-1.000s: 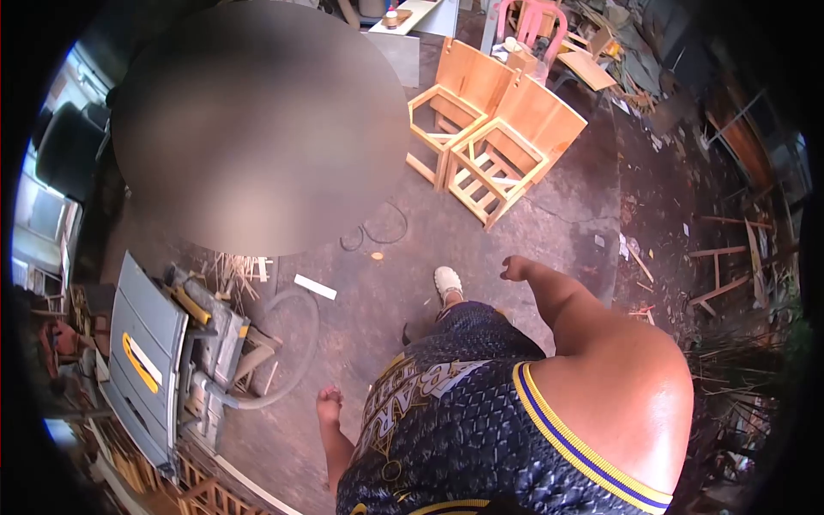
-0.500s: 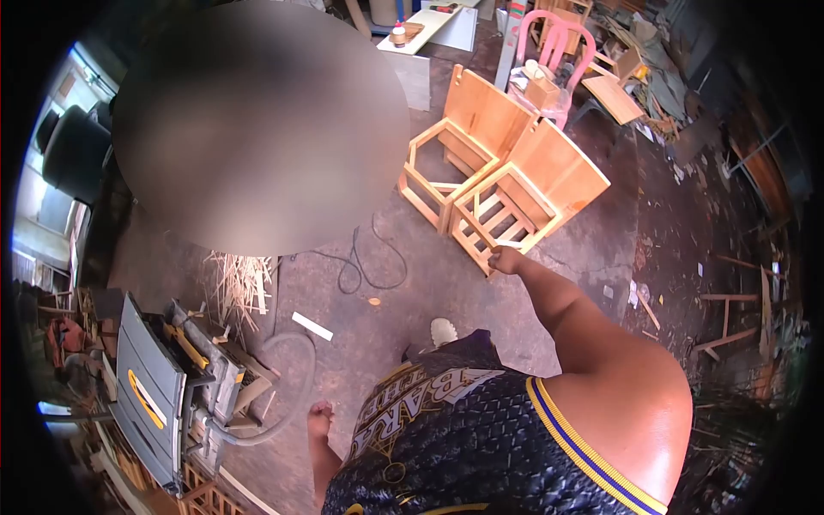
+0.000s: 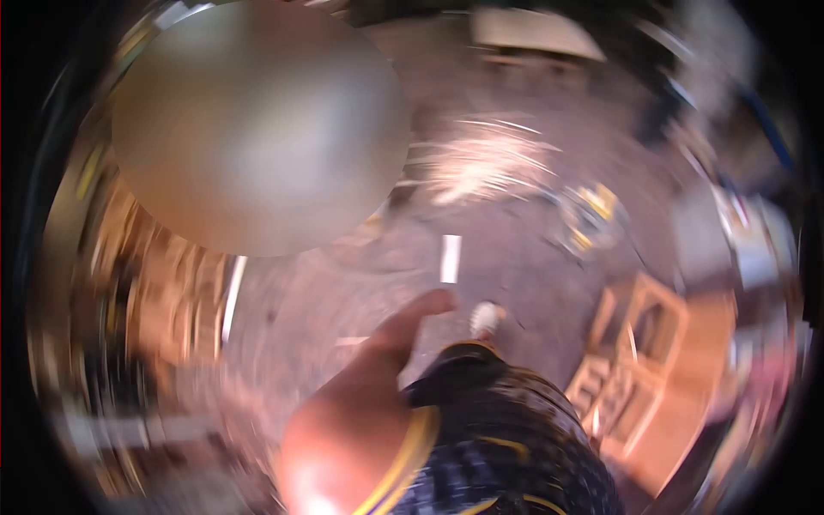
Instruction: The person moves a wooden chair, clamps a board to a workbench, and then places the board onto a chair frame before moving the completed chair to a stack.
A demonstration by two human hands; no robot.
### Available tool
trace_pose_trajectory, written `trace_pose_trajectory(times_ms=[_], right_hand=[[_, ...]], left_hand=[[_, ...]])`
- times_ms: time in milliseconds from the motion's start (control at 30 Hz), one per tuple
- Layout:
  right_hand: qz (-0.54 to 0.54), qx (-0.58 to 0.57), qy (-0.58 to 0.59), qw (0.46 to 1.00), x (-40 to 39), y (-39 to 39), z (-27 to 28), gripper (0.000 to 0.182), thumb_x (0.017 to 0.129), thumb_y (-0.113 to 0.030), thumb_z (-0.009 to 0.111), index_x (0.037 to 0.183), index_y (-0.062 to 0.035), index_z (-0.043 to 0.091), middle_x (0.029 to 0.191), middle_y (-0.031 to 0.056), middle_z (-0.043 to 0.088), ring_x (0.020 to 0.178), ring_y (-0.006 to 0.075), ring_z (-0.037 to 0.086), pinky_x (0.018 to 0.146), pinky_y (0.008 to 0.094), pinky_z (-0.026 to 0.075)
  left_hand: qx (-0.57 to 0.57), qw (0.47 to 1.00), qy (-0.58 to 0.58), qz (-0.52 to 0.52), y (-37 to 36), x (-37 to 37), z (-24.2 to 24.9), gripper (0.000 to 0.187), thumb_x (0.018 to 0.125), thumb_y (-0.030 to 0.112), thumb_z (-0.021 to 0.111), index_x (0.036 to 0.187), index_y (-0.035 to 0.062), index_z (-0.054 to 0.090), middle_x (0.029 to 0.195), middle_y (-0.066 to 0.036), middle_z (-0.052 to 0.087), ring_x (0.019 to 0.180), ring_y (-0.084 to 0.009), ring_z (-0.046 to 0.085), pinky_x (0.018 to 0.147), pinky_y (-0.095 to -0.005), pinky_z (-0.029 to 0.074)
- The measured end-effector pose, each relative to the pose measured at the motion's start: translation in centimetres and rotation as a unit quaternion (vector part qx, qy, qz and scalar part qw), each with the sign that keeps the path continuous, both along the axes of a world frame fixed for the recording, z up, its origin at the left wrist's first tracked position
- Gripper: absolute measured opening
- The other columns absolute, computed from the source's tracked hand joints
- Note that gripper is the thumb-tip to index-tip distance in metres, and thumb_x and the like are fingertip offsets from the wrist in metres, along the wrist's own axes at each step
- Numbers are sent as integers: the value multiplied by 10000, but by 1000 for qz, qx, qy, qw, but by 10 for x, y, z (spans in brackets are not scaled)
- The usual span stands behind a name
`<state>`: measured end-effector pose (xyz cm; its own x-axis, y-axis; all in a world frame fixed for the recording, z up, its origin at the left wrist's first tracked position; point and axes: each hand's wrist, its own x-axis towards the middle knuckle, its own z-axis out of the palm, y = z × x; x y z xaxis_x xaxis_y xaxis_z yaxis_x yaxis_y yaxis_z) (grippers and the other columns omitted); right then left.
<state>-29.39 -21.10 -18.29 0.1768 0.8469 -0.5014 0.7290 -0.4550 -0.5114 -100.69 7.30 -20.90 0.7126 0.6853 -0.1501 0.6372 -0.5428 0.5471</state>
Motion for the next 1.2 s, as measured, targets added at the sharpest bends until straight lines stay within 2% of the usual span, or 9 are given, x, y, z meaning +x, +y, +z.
trace_pose_trajectory(times_ms=[67, 200, 367, 567, 733, 800, 900, 1033, 1200], right_hand=[[-206, -78, 98, 970, -23, 75, 62, 349, 852, -198, 549, 1175, -66, 529, 846, 112, 618, 761, 233, 591, 659, 349, 491], [-228, -123, 90, 962, -31, 140, 88, 334, 858, -166, 523, 1174, -58, 515, 835, 86, 580, 719, 198, 553, 627, 311, 480], [-205, -89, 177, 958, 23, 212, 17, 317, 865, -127, 491, 1172, -49, 497, 821, 54, 531, 666, 154, 505, 586, 264, 466], [-58, -41, 178, 981, -43, 380, 115, 340, 865, -173, 553, 1186, -90, 478, 799, 18, 510, 659, 91, 485, 462, 250, 396], [47, -99, 123, 986, -44, 420, 119, 378, 817, -186, 586, 1171, -87, 497, 697, 3, 485, 577, 113, 488, 449, 251, 391], [54, -79, 97, 991, -31, 416, 116, 406, 791, -181, 594, 1178, -86, 517, 670, 12, 507, 566, 128, 511, 453, 279, 411], [119, -110, 3, 987, -5, 412, 86, 621, 766, -577, 592, 1142, -84, 574, 743, 128, 639, 596, 206, 597, 563, 340, 493], [28, -152, 61, 986, -61, 381, 214, 405, 724, -165, 765, 1060, -27, 587, 903, 92, 590, 819, 178, 538, 711, 327, 453], [23, -123, 59, 990, -14, 382, 157, 424, 755, -181, 667, 1137, -41, 547, 748, 53, 560, 638, 150, 526, 547, 307, 435]], left_hand=[[-53, 990, 44, 120, 30, 17, 10, 274, 771, 327, 543, 799, 69, 633, 812, -162, 595, 808, -341, 571, 750, -441, 455], [-129, 952, -9, 278, 67, 34, 76, 233, 736, 260, 608, 847, 59, 650, 946, -155, 633, 885, -298, 594, 788, -389, 467], [-220, 855, -294, 365, 105, 48, 156, 205, 739, 231, 701, 793, 41, 647, 766, -76, 651, 726, -169, 602, 680, -315, 475], [-100, 816, -554, 131, 97, 95, 405, 266, 733, 265, 759, 728, 36, 625, 689, -24, 615, 648, -84, 561, 574, -243, 433], [161, 720, -644, -203, 36, 158, 548, 490, 709, 616, 641, 659, 131, 587, 708, 21, 593, 576, -173, 549, 461, -281, 396], [211, 715, -621, -243, 22, 177, 573, 503, 775, 603, 562, 644, 118, 553, 687, -4, 548, 530, -199, 506, 438, -297, 368], [230, 712, -593, -296, 8, 202, 594, 455, 747, 493, 684, 595, 92, 532, 594, -40, 494, 480, -237, 482, 426, -325, 365], [183, 646, -698, -249, -2, 234, 594, 359, 919, 186, 417, 580, 72, 434, 576, -84, 444, 426, -235, 428, 362, -331, 300], [239, 567, -704, -353, 22, 255, 608, 322, 901, 124, 428, 594, 47, 486, 581, -118, 498, 401, -245, 439, 347, -335, 302]])
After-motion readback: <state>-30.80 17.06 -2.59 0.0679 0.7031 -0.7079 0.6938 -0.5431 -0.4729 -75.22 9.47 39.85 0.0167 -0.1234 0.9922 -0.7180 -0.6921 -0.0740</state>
